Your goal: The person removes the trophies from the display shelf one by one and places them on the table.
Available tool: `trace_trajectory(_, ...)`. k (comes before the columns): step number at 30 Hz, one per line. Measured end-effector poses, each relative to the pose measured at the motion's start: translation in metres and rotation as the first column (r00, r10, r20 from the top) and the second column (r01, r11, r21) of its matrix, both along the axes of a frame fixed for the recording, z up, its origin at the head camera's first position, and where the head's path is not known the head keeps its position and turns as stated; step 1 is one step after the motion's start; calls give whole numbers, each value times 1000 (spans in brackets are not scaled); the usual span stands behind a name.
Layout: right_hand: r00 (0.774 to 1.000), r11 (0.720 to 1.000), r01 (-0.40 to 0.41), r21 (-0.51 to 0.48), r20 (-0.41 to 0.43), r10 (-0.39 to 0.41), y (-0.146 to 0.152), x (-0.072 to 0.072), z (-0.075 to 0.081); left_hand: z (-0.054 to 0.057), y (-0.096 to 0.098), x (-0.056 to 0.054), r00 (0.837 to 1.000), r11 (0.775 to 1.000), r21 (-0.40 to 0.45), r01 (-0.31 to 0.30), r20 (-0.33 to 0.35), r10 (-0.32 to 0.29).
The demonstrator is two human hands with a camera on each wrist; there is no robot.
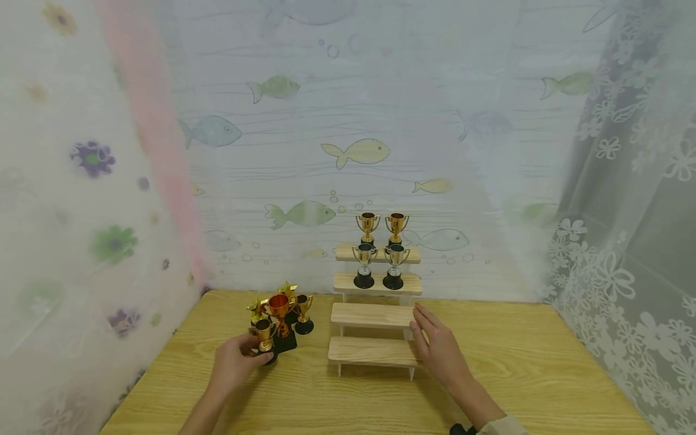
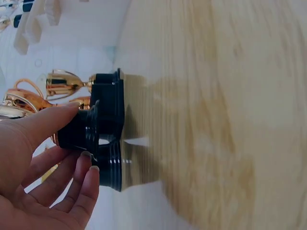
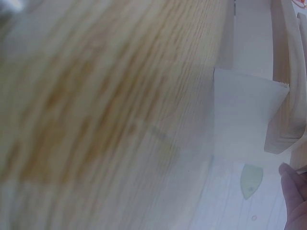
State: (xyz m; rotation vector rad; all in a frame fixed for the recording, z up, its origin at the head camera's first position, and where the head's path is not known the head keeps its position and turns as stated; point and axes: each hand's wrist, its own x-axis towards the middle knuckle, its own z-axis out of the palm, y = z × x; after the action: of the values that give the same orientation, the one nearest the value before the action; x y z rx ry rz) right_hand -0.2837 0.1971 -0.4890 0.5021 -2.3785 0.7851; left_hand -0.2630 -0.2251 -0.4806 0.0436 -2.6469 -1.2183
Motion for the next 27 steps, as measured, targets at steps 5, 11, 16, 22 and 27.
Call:
trace_trajectory(5,1000,1000,1,0,1,-1,1,0,0,-2,-6,-2,1000,999,-29,-18,14,19)
trace_trajectory(11,1000,1000,-7,-3,-9,7,0,1,2,-4,-9,-4,1000,999,-42,-23,14,24)
trace_trajectory(16,1000,1000,-7,2,-10,7,0,1,3,-4,-9,-6,999,999,-42,-29,37,30)
trace_trajectory(22,1000,1000,-5,8,-10,5,0,1,2,-5,-8,-7,998,999,-29,-27,64,29)
trace_trajectory(27,1000,1000,-2,9,-4,2,0,1,1,-6,-7,-7,997,999,-29,-26,77,28)
